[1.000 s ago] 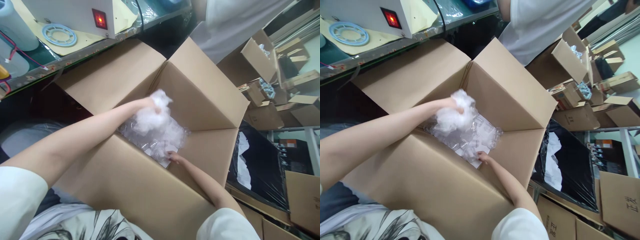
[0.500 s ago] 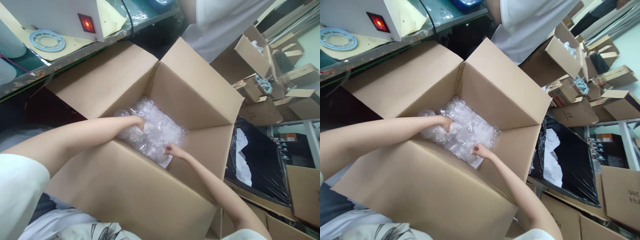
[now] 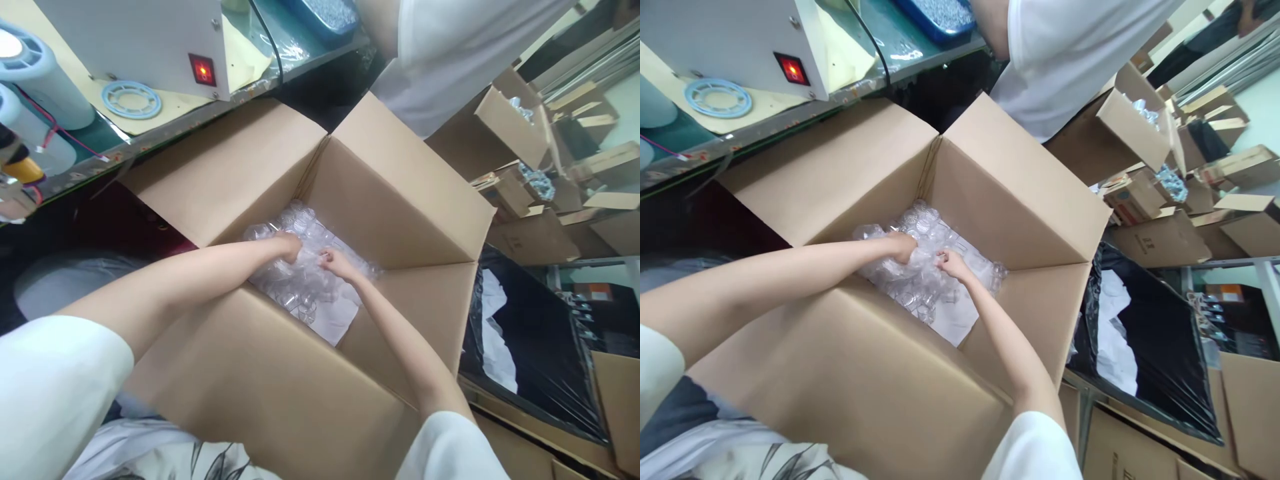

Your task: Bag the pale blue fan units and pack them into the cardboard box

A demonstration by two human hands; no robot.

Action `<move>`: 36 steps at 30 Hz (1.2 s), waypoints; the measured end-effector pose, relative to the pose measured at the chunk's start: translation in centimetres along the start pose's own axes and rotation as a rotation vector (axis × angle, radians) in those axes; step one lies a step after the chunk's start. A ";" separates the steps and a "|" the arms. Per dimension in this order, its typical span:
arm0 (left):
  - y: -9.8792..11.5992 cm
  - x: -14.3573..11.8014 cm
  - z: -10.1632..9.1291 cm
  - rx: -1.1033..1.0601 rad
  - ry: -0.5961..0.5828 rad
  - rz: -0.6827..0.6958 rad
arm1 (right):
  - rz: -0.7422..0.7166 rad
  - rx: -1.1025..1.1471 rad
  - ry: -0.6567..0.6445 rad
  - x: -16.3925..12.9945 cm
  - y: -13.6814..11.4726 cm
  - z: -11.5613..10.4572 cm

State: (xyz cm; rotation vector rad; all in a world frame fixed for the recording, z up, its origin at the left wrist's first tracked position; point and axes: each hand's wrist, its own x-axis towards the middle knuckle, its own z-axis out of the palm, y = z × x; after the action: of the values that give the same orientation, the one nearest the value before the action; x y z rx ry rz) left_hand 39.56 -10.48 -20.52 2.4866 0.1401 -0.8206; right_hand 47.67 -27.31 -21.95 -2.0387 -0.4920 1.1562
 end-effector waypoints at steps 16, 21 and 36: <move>1.5 -2.4 -4.6 -0.246 0.314 0.349 | -0.189 0.339 0.190 -1.0 -4.7 -1.4; 1.1 -1.0 -4.0 -0.341 0.240 0.298 | -0.231 0.298 0.221 -1.1 -5.3 -0.3; 0.2 -1.4 -4.8 -0.576 0.397 0.156 | -0.157 0.025 0.432 -0.7 -4.3 -1.6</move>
State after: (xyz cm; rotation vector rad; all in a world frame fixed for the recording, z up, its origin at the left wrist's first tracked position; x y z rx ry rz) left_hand 41.03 -8.18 -16.37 2.0420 0.2727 -0.1703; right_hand 48.82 -25.53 -17.79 -2.1066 -0.4078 0.6002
